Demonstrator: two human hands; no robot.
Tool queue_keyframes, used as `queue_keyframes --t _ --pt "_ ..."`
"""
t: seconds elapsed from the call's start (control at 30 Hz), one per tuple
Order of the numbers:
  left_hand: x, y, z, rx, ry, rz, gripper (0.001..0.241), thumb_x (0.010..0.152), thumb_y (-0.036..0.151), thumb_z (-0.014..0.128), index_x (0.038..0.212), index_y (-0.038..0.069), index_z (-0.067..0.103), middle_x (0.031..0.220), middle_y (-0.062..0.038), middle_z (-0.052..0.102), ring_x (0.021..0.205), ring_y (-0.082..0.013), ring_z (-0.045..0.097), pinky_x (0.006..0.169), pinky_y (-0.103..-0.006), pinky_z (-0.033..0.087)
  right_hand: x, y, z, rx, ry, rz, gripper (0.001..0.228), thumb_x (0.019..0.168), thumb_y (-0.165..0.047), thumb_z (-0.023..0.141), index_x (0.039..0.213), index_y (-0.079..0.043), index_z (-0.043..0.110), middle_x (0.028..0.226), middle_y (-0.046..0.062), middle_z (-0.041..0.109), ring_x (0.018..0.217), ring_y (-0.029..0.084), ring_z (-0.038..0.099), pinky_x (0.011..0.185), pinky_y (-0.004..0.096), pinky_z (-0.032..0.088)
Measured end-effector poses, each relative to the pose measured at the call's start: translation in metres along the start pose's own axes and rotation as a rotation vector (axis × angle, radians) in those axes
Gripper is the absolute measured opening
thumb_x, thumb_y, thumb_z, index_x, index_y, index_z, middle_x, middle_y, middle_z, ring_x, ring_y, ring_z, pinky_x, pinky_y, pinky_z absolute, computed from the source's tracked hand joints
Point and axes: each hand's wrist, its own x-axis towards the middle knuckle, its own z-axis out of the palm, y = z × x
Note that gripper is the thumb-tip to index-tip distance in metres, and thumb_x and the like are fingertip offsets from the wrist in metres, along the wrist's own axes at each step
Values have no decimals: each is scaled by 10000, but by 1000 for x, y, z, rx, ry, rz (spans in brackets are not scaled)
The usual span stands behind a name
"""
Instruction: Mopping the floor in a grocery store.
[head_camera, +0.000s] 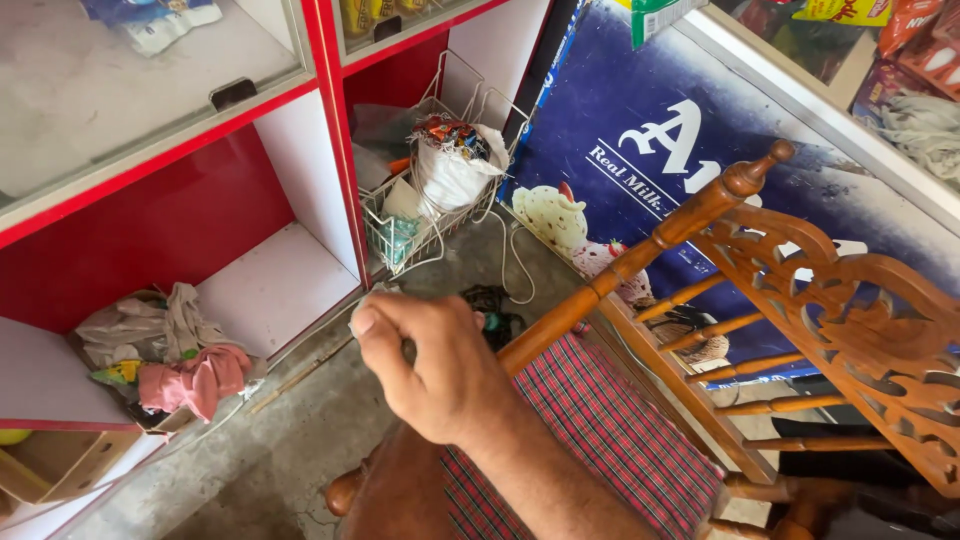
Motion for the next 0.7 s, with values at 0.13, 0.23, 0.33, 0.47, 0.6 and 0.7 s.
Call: queue_keyframes --t 0.13,0.23,0.33,0.47,0.6,0.7 --pt "14 -77 -30 124 -170 -65 464 870 390 693 1057 -34 712 1009 -217 731 993 -238 693 858 -403 541 5 -27 -14 99 129 -214 321 1091 -234 506 881 -16 612 670 24 594 675 130 595 654 333 494" --pt "29 -76 -65 225 -297 -75 504 848 399 705 1095 -41 717 1068 -234 744 1069 -277 709 895 -417 548 22 -46 -22 222 264 33 249 988 -233 528 884 -53 663 595 -20 536 537 69 507 495 313 435" --pt "6 -52 -103 288 -377 -99 534 834 405 714 1121 -45 720 1107 -246 753 1119 -303 720 920 -427 552 27 -44 -18 601 266 0 295 1025 -221 518 778 -68 572 586 -38 419 492 71 377 458 329 362" --pt "-6 -132 -167 731 -352 -155 514 867 460 712 1107 6 695 1073 -287 715 1059 -440 691 932 -471 559 16 -24 15 800 362 155 451 1040 -237 518 635 -136 349 519 -39 330 420 88 288 411 325 326" --pt "-54 -270 -213 980 -289 -27 432 856 458 685 1003 56 733 978 -217 751 929 -417 726 852 -466 595 -24 7 72 964 289 282 481 1035 -239 523 607 -132 330 479 -25 324 381 102 281 409 328 330" --pt "-70 -199 -232 665 19 -197 372 771 363 742 939 33 772 886 -264 732 900 -416 716 793 -479 583 -34 -16 83 933 261 256 470 1032 -237 509 608 -121 343 479 -17 342 388 107 297 395 329 319"
